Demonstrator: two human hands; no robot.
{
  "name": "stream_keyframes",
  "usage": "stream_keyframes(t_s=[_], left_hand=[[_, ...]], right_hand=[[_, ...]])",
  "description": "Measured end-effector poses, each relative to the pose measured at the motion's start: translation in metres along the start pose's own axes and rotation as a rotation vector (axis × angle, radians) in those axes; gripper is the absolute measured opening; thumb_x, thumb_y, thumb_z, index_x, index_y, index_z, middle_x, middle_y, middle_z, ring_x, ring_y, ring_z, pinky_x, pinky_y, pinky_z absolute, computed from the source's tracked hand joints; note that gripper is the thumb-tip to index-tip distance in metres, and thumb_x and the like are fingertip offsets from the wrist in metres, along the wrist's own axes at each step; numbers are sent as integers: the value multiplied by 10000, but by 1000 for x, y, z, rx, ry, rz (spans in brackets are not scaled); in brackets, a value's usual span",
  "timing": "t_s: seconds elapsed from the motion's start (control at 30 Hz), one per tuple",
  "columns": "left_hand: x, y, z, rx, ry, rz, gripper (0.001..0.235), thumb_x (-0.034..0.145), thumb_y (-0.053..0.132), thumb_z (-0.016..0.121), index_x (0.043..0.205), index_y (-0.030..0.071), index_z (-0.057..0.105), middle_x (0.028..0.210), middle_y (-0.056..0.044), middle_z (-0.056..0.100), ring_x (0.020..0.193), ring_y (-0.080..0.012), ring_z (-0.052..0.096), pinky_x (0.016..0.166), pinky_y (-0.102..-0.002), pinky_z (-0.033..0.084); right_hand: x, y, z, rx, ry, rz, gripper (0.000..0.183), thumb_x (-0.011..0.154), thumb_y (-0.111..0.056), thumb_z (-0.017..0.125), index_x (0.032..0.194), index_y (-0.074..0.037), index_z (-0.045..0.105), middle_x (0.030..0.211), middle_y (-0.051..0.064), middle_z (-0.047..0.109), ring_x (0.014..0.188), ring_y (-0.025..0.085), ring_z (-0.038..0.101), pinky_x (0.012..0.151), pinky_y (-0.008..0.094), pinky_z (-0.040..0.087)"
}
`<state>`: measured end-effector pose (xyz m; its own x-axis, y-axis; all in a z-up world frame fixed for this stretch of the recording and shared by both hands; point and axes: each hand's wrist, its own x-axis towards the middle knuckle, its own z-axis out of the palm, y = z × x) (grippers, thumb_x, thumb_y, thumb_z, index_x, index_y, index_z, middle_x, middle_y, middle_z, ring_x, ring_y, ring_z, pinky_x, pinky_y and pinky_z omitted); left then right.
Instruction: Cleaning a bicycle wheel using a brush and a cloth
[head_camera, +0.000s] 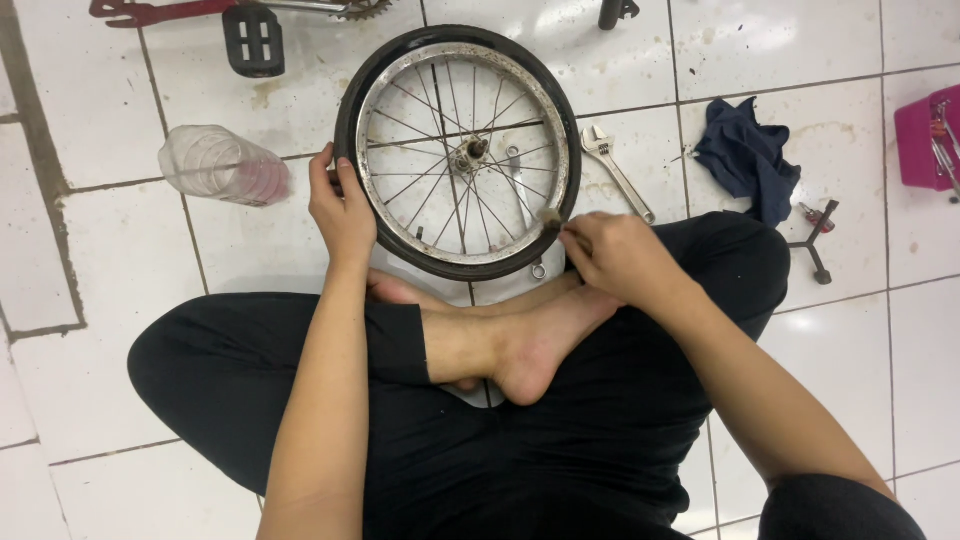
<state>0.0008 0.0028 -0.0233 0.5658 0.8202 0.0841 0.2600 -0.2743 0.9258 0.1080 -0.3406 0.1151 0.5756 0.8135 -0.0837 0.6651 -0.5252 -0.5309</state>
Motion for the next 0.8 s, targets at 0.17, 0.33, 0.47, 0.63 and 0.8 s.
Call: stream_keyframes(t_s=[0.17,0.33,0.47,0.63,0.8], left_hand=[[-2,1,-2,-28,2,-29,288,1054,294,534,1296,155,606,857,-147,701,735,-302,703,634,-385,565],[-1,7,-5,-101,25,-93,300,1053,313,489,1272,189,654,946,-186,726,879,-348,718,763,-439,580],[1,15,-4,-76,30,-71,296,1037,273,499,1271,189,660,888,-165,727,843,-330,715,733,-429,581],[-1,24,-7,-51,44,-53,300,1034,254,499,1268,169,666,916,-182,739,866,-363,724,742,-443,591],[2,18,-5,-81,13,-74,312,1037,263,487,1282,185,664,915,-149,741,862,-327,719,768,-430,583]], right_hand=[[23,-86,-11,398,-22,-102,156,951,-129,669,1028,-18,746,821,202,748,800,405,747,712,453,604],[93,-81,4,442,206,-221,135,990,-105,712,1102,-55,766,892,130,761,863,341,747,772,398,592],[153,-69,37,450,425,-225,147,1018,-135,709,1133,-70,773,931,130,764,864,339,746,763,400,583],[172,-70,69,494,421,-193,147,1025,-168,706,1133,-94,774,937,101,769,823,253,760,753,359,602],[138,-95,48,577,59,-209,165,1009,-115,679,1106,-12,765,950,197,758,867,363,747,796,428,587]])
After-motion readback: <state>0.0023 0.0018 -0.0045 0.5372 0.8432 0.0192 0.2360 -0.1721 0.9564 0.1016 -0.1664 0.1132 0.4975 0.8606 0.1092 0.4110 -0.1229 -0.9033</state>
